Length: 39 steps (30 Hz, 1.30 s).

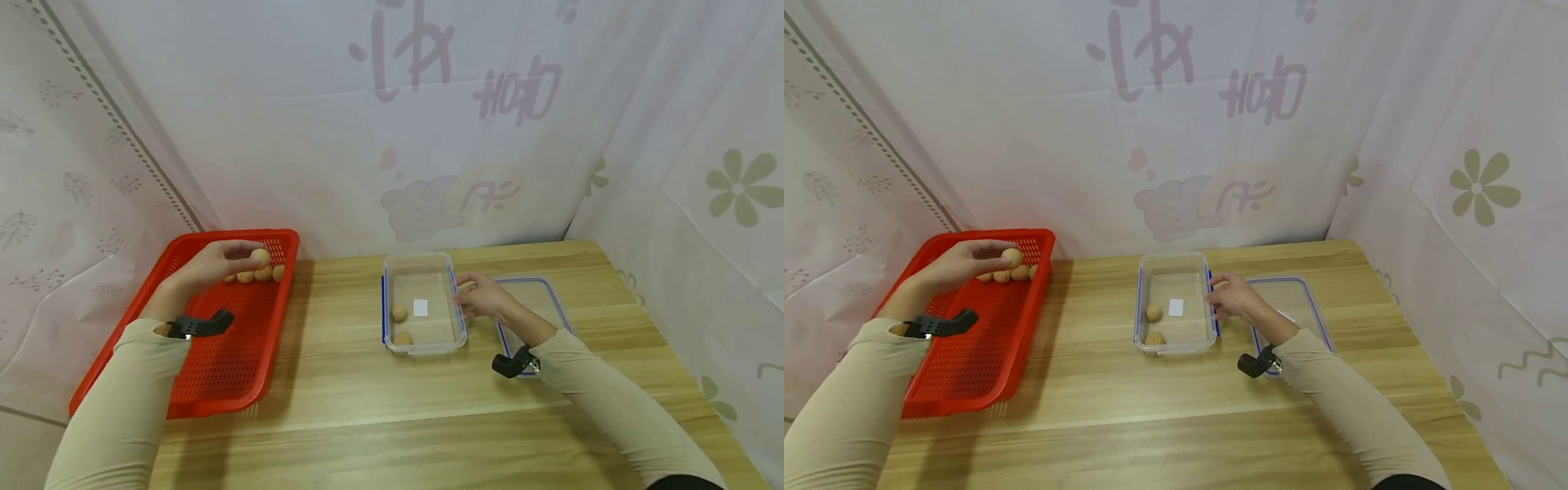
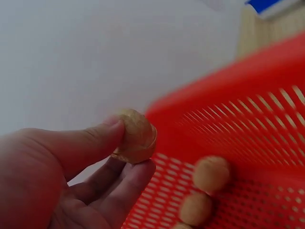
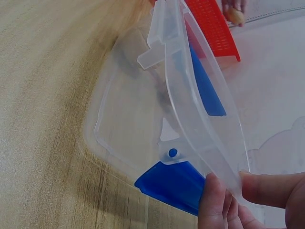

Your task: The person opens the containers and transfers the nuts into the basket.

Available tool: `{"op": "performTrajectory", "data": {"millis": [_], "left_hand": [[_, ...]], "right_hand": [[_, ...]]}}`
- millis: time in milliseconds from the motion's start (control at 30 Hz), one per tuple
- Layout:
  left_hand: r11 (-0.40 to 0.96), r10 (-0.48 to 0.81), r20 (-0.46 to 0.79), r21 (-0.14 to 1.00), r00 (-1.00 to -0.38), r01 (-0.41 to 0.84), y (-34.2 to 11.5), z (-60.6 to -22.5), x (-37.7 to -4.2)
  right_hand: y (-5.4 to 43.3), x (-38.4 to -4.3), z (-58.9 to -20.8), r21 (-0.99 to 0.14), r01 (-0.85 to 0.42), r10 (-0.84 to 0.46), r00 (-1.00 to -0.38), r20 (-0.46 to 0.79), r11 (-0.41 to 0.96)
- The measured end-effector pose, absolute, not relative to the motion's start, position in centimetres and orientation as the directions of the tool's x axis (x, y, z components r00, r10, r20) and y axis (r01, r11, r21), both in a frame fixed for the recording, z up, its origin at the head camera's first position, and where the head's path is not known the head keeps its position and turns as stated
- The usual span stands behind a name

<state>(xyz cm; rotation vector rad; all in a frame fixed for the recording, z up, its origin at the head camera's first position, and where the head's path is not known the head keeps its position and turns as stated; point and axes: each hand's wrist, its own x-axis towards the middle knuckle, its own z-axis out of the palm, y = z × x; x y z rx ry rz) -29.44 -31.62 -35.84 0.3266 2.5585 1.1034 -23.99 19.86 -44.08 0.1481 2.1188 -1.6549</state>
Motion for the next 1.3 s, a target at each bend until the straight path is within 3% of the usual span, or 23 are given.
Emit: {"op": "performTrajectory", "data": {"millis": [567,867,1300], "left_hand": [[0.735,0.315,-0.343,0.678,-0.885,-0.001,-31.6,-41.2,-29.9],[0.702,0.318,-0.317,0.712,-0.893,-0.002,-31.2,-43.1,-30.3],[0.736,0.284,-0.308,0.677,-0.908,0.000,-30.2,-43.2,-30.4]], "right_hand": [[20.0,-24.1,-44.2,-0.905,0.339,-0.184,-0.902,-0.391,0.258],[19.9,-23.8,-44.1,-0.900,0.341,-0.185,-0.899,-0.396,0.271],[19.9,-24.0,-44.3,-0.898,0.342,-0.180,-0.900,-0.398,0.277]]}}
